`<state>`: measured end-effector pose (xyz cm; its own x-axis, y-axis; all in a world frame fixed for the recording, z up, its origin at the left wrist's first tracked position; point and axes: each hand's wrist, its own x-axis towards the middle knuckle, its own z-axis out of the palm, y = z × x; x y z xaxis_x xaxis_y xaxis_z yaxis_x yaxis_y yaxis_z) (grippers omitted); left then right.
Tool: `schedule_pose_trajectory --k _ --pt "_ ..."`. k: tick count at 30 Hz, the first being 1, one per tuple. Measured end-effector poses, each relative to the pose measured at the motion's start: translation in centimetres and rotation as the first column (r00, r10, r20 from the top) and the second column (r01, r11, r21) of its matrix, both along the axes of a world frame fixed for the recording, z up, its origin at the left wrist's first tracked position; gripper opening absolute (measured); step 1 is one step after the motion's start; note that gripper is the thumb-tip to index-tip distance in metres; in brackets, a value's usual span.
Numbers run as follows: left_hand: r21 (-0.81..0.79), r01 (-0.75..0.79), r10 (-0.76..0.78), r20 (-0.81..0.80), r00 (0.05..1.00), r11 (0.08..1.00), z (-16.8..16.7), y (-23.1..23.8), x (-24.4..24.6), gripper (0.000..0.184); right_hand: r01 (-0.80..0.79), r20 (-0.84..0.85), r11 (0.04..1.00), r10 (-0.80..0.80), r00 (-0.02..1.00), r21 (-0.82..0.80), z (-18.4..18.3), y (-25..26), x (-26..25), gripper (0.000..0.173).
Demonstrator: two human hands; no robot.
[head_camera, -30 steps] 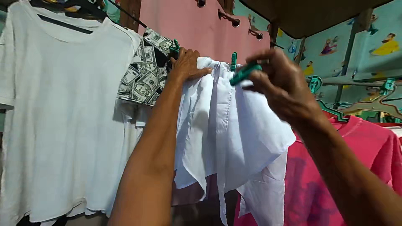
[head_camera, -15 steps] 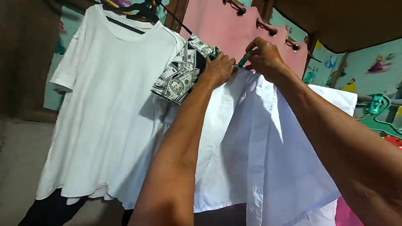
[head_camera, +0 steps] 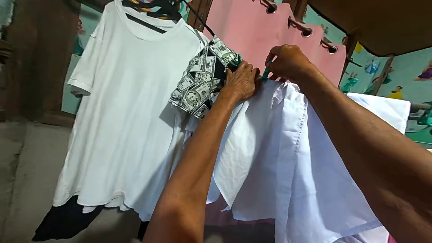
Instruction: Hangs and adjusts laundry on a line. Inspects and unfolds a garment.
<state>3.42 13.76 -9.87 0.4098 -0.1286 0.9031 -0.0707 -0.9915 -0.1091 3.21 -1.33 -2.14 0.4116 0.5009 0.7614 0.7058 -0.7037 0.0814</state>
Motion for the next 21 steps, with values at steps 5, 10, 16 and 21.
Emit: schedule_pose_trajectory --k 5,10,16,21 --pt "-0.024 0.036 -0.033 0.109 0.993 0.999 -0.3 -0.7 0.1 0.037 -0.059 -0.184 0.996 0.072 0.980 0.073 0.9 -1.3 -0.2 0.022" --pt "-0.082 0.104 -0.079 0.260 0.962 0.991 0.0 -1.8 -0.2 0.041 -0.075 0.299 0.997 0.076 0.951 -0.016 0.7 -1.9 -1.7 0.045" --pt "-0.135 0.017 0.015 0.231 0.973 0.991 -0.4 -3.5 -1.1 0.043 -0.214 0.365 0.954 0.281 0.888 -0.212 0.4 3.6 -1.7 0.053" --pt "-0.137 0.034 -0.013 0.150 0.989 0.990 -1.2 -3.4 -1.0 0.046 0.085 0.352 0.988 -0.035 0.935 -0.127 -0.3 6.9 -2.2 0.052"
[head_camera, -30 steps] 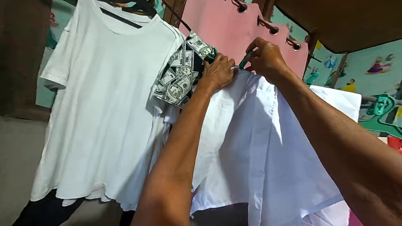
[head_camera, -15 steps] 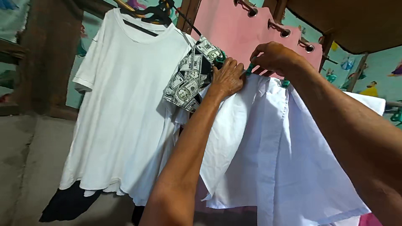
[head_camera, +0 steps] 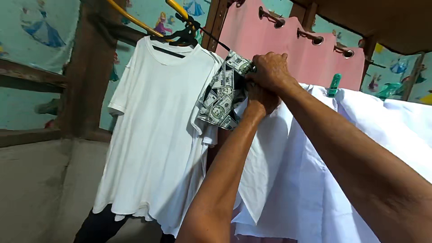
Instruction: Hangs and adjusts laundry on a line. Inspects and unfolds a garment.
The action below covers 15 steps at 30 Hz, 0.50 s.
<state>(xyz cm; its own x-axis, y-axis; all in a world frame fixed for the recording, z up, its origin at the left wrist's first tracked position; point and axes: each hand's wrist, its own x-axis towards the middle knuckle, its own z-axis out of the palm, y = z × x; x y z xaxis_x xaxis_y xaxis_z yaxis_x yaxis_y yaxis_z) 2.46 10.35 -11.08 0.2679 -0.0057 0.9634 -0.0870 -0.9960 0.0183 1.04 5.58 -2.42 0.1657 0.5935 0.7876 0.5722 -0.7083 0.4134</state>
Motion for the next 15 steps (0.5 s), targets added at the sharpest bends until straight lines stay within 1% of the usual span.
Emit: schedule_pose_trajectory --k 2,3,4,6,7,9,12,13,15 --pt "0.016 0.000 0.000 -0.020 1.000 1.000 -0.1 0.2 0.1 0.046 0.021 -0.008 1.000 -0.021 1.000 0.013 -0.2 0.3 0.0 0.047" --pt "0.032 0.000 -0.001 0.010 1.000 0.999 -0.2 0.4 0.5 0.045 0.022 -0.026 1.000 -0.022 0.999 0.020 -0.1 0.1 0.1 0.045" --pt "0.057 0.010 -0.015 0.084 0.996 0.998 -0.3 0.8 1.2 0.042 0.008 -0.062 0.999 -0.005 0.998 0.041 0.1 -0.2 0.3 0.044" --pt "0.127 0.027 -0.057 0.244 0.968 0.992 -0.2 1.3 2.7 0.037 -0.085 -0.123 0.988 0.100 0.987 0.129 0.9 -0.9 1.0 0.041" --pt "0.143 0.024 -0.062 0.264 0.962 0.989 0.0 1.3 2.9 0.038 -0.152 -0.129 0.973 0.175 0.976 0.175 1.3 -1.3 1.5 0.039" --pt "0.137 0.036 -0.068 0.235 0.970 0.990 0.5 0.9 2.9 0.042 -0.298 -0.096 0.919 0.332 0.938 0.260 2.1 -1.9 2.4 0.037" --pt "0.125 0.008 -0.031 0.185 0.982 0.992 1.0 0.5 2.7 0.045 -0.509 0.018 0.787 0.538 0.843 0.348 2.7 -2.8 3.1 0.037" --pt "0.120 -0.008 -0.011 0.162 0.987 0.993 1.4 0.5 2.4 0.046 -0.552 0.056 0.753 0.573 0.818 0.357 2.8 -3.1 3.3 0.037" --pt "0.099 -0.024 0.017 0.066 0.998 0.995 2.7 0.5 1.1 0.048 -0.552 0.067 0.749 0.570 0.819 0.367 2.6 -4.5 3.5 0.039"
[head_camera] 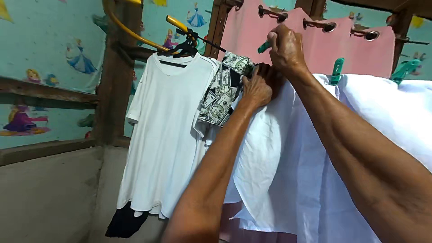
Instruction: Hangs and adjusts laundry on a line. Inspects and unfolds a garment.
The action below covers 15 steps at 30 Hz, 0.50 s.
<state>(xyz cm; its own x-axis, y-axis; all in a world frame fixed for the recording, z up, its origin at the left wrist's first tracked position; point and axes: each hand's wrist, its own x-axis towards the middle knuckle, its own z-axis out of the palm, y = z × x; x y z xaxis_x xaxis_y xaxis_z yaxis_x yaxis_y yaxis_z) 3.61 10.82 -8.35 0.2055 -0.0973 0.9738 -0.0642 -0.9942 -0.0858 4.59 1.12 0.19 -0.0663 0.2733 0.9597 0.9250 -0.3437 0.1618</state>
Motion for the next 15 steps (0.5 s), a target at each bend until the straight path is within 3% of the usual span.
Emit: schedule_pose_trajectory --k 2,5,8,9,11,13,15 --pt "-0.002 0.035 -0.035 0.032 0.999 0.999 0.9 0.1 -0.8 0.045 0.010 -0.047 1.000 -0.008 0.999 0.023 -0.9 -2.1 1.4 0.039" --pt "-0.044 0.044 -0.028 0.310 0.950 0.998 1.1 2.1 -2.4 0.039 -0.012 -0.117 0.999 0.016 0.993 0.034 -1.8 -4.3 2.9 0.038" --pt "-0.360 0.007 0.125 0.343 0.931 0.933 0.3 5.3 -5.7 0.042 -0.076 -0.138 0.996 0.069 0.988 -0.046 -1.1 -4.6 3.3 0.036" --pt "-0.498 0.014 0.143 0.276 0.950 0.867 -0.3 6.5 -6.8 0.047 -0.117 -0.146 0.991 0.107 0.984 -0.062 -0.8 -4.7 3.7 0.035" --pt "-0.709 0.073 0.028 0.130 0.991 0.701 -2.2 9.4 -7.7 0.062 -0.224 -0.187 0.973 0.209 0.960 -0.064 -0.7 -4.5 5.0 0.034" --pt "-0.842 0.168 -0.223 0.058 0.973 0.512 -4.6 12.1 -7.4 0.079 -0.331 -0.239 0.942 0.308 0.921 -0.058 -0.8 -4.2 6.3 0.032" --pt "-0.911 0.245 -0.497 0.052 0.866 0.331 -6.4 13.6 -7.0 0.081 -0.406 -0.272 0.913 0.384 0.882 -0.028 -1.1 -3.9 7.0 0.032"
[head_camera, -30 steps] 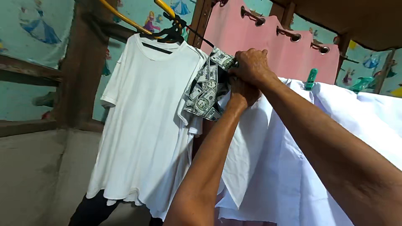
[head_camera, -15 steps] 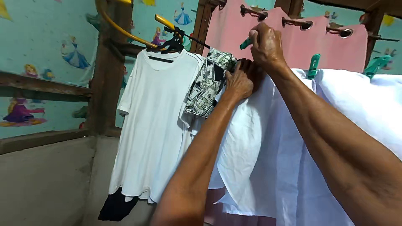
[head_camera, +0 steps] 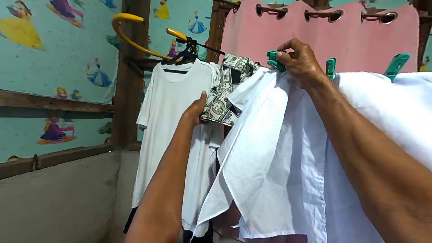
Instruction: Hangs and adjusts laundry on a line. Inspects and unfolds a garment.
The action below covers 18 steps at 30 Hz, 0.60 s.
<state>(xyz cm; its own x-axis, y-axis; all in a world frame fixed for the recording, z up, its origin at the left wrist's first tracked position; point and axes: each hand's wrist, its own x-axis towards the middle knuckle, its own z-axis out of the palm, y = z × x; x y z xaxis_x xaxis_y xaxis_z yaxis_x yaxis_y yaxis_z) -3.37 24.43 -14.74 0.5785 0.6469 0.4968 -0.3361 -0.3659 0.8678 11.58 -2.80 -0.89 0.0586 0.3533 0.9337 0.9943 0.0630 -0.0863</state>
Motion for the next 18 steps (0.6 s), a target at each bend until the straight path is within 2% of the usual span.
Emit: schedule_pose_trajectory --k 2,3,5,8,10,12,15,18 --pt "0.014 0.204 -0.204 0.004 0.979 0.979 -0.6 0.5 0.2 0.061 -0.040 -0.024 0.998 0.041 0.999 0.051 -0.1 0.0 0.1 0.030" --pt "0.063 0.236 -0.238 0.024 0.971 0.970 -0.7 0.3 0.1 0.044 -0.035 -0.026 0.996 0.037 0.999 0.084 -0.2 0.0 0.0 0.028" --pt "0.086 0.219 -0.229 0.138 0.964 0.972 -0.7 0.1 0.1 0.030 -0.006 -0.015 0.991 0.008 1.000 0.137 -0.2 0.1 -0.2 0.027" --pt "0.006 0.028 -0.028 0.347 0.938 1.000 -0.4 1.2 -0.1 0.031 -0.078 -0.032 0.980 0.085 0.996 0.183 0.4 -0.1 -0.2 0.036" --pt "-0.040 -0.050 0.062 0.414 0.908 0.998 -0.3 2.8 -0.7 0.032 -0.169 -0.088 0.971 0.186 0.979 0.167 0.3 -0.4 -0.7 0.044" --pt "-0.060 -0.082 0.100 0.442 0.892 0.995 -0.1 4.2 -1.4 0.032 -0.214 -0.133 0.962 0.238 0.962 0.168 0.0 -0.4 -1.1 0.043" --pt "-0.033 -0.158 0.158 0.409 0.899 0.987 -0.4 5.4 -2.3 0.031 -0.175 -0.099 0.973 0.191 0.977 0.151 -0.6 0.2 -1.0 0.038" --pt "0.160 -0.276 0.230 0.255 0.939 0.948 -1.6 6.3 -3.2 0.054 -0.065 -0.011 0.982 0.067 0.998 0.177 -0.8 0.3 -0.1 0.039"
